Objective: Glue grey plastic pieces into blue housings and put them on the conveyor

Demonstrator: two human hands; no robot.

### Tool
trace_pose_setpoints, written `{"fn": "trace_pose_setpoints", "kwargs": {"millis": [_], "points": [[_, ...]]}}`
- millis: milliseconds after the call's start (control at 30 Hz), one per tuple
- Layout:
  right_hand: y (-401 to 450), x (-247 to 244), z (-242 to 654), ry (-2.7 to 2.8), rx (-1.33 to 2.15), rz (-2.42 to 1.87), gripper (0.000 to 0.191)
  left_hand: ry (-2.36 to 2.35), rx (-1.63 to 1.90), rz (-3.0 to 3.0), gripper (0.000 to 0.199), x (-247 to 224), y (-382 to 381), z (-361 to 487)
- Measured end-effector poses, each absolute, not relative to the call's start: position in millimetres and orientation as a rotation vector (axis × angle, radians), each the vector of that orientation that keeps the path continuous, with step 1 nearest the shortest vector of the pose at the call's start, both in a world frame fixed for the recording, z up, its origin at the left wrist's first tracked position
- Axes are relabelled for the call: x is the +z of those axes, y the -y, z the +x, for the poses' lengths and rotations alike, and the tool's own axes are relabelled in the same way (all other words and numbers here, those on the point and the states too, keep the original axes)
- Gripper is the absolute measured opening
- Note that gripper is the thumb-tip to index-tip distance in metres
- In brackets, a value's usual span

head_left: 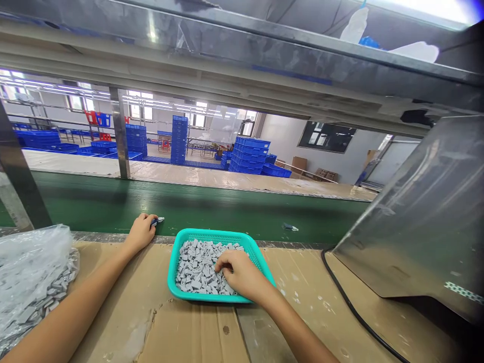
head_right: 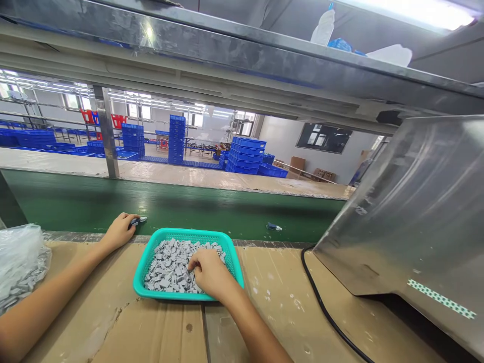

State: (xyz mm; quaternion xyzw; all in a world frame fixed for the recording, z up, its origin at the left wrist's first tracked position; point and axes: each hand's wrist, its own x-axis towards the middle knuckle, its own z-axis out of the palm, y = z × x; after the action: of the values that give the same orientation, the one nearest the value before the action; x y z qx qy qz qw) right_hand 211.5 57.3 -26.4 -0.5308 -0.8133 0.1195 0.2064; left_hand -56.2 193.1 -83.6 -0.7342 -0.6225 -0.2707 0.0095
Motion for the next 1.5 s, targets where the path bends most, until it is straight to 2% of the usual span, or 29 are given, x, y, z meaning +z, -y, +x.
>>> {"fn": "trace_pose_setpoints", "kwargs": {"millis": [367,600,1067,1500], "points": [[-57.3,-28.7,212.9,2.283,0.328,-1.462,0.033,1.886,-0.874,-2.387,0.036,-78.4,-187.9,-53.4],[-59.1,-29.7,212.5,2.281,0.352,-1.455,0.035,1.878,-0.927,-2.401,0.05,-80.4,-190.2,-54.5],[-57.2,-26.1,209.7,2.246,0.311,-1.439,0.028,1.91,-0.857,-2.348,0.05,-80.4,-190.0,-54.4],[-58.3,-28.5,210.3,2.172,0.333,-1.37,0.026,2.19,-0.78,-2.067,0.049,-77.8,-183.4,-51.8]]}}
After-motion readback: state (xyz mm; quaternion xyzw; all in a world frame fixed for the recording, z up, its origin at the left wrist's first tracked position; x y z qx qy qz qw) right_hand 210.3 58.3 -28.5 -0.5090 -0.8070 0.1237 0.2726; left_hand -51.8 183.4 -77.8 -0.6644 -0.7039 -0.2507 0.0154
